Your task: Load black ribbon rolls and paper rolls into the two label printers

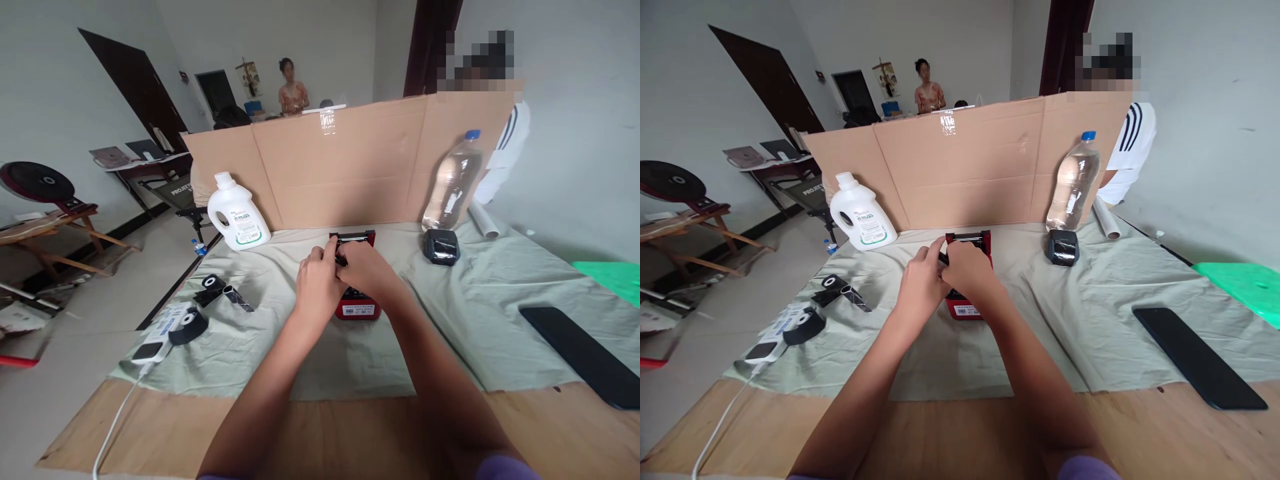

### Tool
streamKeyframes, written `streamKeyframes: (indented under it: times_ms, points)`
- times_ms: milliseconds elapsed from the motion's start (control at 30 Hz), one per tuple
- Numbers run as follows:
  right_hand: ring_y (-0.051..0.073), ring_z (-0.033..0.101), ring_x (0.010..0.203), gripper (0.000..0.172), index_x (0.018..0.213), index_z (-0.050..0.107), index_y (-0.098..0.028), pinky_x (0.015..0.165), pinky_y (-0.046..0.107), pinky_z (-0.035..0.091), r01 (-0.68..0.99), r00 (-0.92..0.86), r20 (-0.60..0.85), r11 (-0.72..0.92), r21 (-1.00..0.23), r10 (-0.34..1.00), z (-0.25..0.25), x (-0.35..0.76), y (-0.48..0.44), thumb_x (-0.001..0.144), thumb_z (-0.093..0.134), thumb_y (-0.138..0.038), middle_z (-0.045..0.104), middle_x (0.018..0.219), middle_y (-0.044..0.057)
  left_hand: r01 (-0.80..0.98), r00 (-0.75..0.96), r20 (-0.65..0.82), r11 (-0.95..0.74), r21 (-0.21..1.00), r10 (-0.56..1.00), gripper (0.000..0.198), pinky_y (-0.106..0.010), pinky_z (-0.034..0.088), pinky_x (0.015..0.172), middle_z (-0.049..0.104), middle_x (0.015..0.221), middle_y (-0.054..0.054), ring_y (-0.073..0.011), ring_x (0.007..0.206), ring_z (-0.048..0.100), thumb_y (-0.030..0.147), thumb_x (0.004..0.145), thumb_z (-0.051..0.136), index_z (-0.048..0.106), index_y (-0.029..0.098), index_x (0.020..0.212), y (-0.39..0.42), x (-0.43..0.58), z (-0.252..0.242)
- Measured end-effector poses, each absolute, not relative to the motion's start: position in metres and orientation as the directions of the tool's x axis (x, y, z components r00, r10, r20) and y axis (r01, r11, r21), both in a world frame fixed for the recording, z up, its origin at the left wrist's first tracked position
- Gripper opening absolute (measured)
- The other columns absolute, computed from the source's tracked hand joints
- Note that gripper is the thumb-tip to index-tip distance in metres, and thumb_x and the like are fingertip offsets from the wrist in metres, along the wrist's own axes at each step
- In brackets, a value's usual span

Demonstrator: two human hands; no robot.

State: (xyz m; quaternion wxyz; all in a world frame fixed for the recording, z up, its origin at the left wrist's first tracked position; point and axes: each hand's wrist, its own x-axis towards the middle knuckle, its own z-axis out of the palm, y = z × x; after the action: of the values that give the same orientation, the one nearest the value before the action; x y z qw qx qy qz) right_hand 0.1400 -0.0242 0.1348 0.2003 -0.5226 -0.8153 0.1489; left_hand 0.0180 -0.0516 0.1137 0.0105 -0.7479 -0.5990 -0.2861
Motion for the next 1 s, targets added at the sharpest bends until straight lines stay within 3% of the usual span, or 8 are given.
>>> streamKeyframes:
  times_ms: [167, 300, 400, 567, 633, 767, 867, 1000]
  points:
    - [0.018, 0.058, 0.073, 0.015, 0.077, 0.066, -0.015, 0.065, 0.029, 0.035, 0.786, -0.469, 0.089, 0.461, -0.412, 0.879, 0.133, 0.168, 0.005, 0.086, 0.056, -0.02, 0.068, 0.087, 0.009, 0.873, 0.133, 0.298, -0.254, 0.417, 0.945, 0.077, -0.042, 0.051, 0.088, 0.066, 0.118, -0.015, -0.0349, 0.107, 0.065, 0.038, 0.076, 0.077, 0.046, 0.02, 0.144, -0.046, 0.005, 0.109]
    - [0.017, 0.059, 0.069, 0.021, 0.09, 0.072, -0.016, 0.062, 0.027, 0.036, 0.768, -0.547, -0.106, 0.447, -0.459, 0.831, 0.117, 0.186, 0.03, 0.082, 0.054, -0.011, 0.07, 0.082, 0.004, 0.832, 0.442, 0.079, -0.441, 0.337, 0.894, 0.069, -0.044, 0.045, 0.102, 0.056, 0.142, -0.013, -0.0351, 0.127, 0.054, 0.038, 0.071, 0.081, 0.058, 0.024, 0.134, -0.049, -0.006, 0.1]
    - [0.021, 0.062, 0.079, 0.021, 0.089, 0.074, -0.016, 0.066, 0.028, 0.037, 0.813, -0.498, -0.079, 0.433, -0.389, 0.864, 0.102, 0.184, 0.038, 0.079, 0.057, -0.01, 0.073, 0.09, 0.008, 0.789, 0.563, 0.03, -0.548, 0.278, 0.826, 0.077, -0.048, 0.039, 0.109, 0.045, 0.154, -0.01, -0.0365, 0.137, 0.044, 0.041, 0.068, 0.083, 0.056, 0.027, 0.138, -0.055, 0.001, 0.091]
    - [0.026, 0.063, 0.098, 0.024, 0.096, 0.073, -0.018, 0.085, 0.034, 0.038, 0.876, -0.433, -0.059, 0.404, -0.264, 0.9, 0.087, 0.171, 0.04, 0.084, 0.053, -0.011, 0.074, 0.107, 0.011, 0.816, 0.553, 0.088, -0.56, 0.144, 0.829, 0.043, -0.045, 0.042, 0.105, 0.06, 0.14, -0.01, -0.0305, 0.128, 0.053, 0.023, 0.094, 0.054, 0.057, 0.022, 0.136, -0.062, 0.022, 0.089]
    - [0.028, 0.061, 0.106, 0.027, 0.099, 0.073, -0.018, 0.095, 0.04, 0.035, 0.89, -0.423, -0.089, 0.395, -0.228, 0.902, 0.081, 0.165, 0.041, 0.084, 0.052, -0.011, 0.073, 0.109, 0.012, 0.826, 0.552, 0.071, -0.557, 0.087, 0.831, 0.044, -0.041, 0.044, 0.101, 0.063, 0.136, -0.01, -0.0276, 0.123, 0.057, 0.011, 0.094, 0.043, 0.057, 0.019, 0.135, -0.063, 0.025, 0.091]
    - [0.034, 0.055, 0.118, 0.029, 0.106, 0.073, -0.017, 0.102, 0.049, 0.03, 0.917, -0.376, -0.137, 0.348, -0.194, 0.916, 0.076, 0.159, 0.041, 0.083, 0.055, -0.014, 0.072, 0.112, 0.015, 0.843, 0.536, 0.064, -0.537, 0.003, 0.842, 0.041, -0.038, 0.047, 0.094, 0.068, 0.125, -0.011, -0.0264, 0.113, 0.063, 0.005, 0.091, 0.043, 0.062, 0.016, 0.127, -0.061, 0.027, 0.092]
    - [0.032, 0.057, 0.113, 0.026, 0.103, 0.074, -0.021, 0.102, 0.051, 0.03, 0.91, -0.379, -0.141, 0.341, -0.236, 0.914, 0.087, 0.171, 0.037, 0.087, 0.054, -0.021, 0.073, 0.109, 0.011, 0.852, 0.523, 0.096, -0.524, -0.023, 0.847, 0.036, -0.038, 0.047, 0.088, 0.073, 0.112, -0.011, -0.026, 0.104, 0.066, 0.006, 0.092, 0.043, 0.066, 0.016, 0.118, -0.059, 0.027, 0.09]
    - [0.028, 0.063, 0.09, 0.031, 0.082, 0.07, -0.02, 0.096, 0.047, 0.038, 0.876, -0.274, -0.046, 0.229, -0.424, 0.961, 0.107, 0.203, 0.036, 0.093, 0.047, -0.037, 0.073, 0.091, 0.009, 0.857, 0.516, 0.124, -0.513, -0.059, 0.848, 0.029, -0.039, 0.045, 0.085, 0.074, 0.1, -0.01, -0.0263, 0.098, 0.066, 0.006, 0.092, 0.046, 0.07, 0.017, 0.103, -0.059, 0.03, 0.091]
